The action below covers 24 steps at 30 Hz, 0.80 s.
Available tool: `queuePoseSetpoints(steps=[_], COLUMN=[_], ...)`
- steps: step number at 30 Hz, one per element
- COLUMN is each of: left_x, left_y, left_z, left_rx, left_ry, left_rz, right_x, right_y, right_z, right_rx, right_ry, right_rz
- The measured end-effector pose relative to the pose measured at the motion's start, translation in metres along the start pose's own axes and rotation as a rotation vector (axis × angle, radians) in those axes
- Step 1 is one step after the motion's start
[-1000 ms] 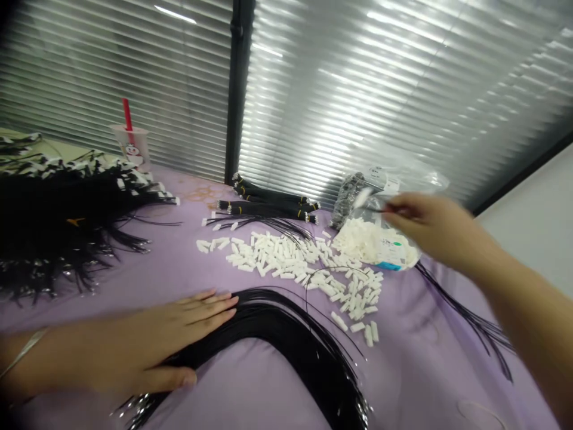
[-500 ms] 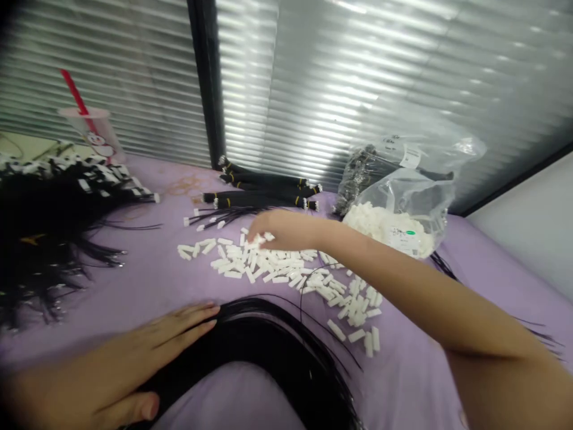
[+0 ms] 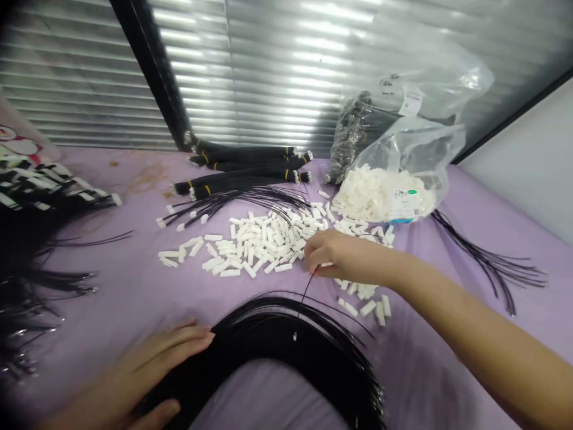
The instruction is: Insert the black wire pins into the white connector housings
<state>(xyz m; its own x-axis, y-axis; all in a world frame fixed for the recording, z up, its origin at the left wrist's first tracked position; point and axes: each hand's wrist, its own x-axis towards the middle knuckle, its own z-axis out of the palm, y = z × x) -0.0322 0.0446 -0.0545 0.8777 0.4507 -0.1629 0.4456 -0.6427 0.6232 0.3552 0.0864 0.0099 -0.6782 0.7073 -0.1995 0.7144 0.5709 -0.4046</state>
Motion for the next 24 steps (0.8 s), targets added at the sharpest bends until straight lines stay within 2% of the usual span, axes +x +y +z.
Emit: queuePoseSetpoints(steps=[4,6,8,10,13,16,18,21,24], left_x=[0.001,0.003,0.006,0.009,0.012,0.01,0.008,0.006,0.007], left_y=[0.006,0.009,0.011,0.014,0.02,0.027,0.032,0.037,0.039], left_z=[-0.009,-0.01,-0.008,-0.005,-0.004,-0.009,-0.014,-0.019,-0.02], left_rx=[-0.091,-0.161,-0.245,-0.346,-0.439,-0.319,-0.209,-0.111,-0.066], left_ry=[0.019,0.087,0.157,0.229,0.308,0.323,0.283,0.177,0.135], left_rz=[-0.048,-0.105,-0.135,-0.148,-0.145,-0.05,0.016,0.055,0.071], right_x=[-0.015,-0.016,-0.01,0.004,0.031,0.052,0.057,0.056,0.053], right_y=[-0.022,-0.046,-0.073,-0.094,-0.109,-0.109,-0.105,-0.096,-0.084], right_z=[-0.005,-0.005,-0.002,0.007,0.036,0.066,0.078,0.081,0.078], right_rx=[-0.06,-0.046,0.038,0.123,0.236,0.257,0.232,0.203,0.155], right_ry=[0.356,0.484,0.49,0.41,0.311,0.346,0.359,0.411,0.544], right_rz=[0.146,0.127,0.057,0.003,-0.034,-0.023,-0.049,-0.043,0.069])
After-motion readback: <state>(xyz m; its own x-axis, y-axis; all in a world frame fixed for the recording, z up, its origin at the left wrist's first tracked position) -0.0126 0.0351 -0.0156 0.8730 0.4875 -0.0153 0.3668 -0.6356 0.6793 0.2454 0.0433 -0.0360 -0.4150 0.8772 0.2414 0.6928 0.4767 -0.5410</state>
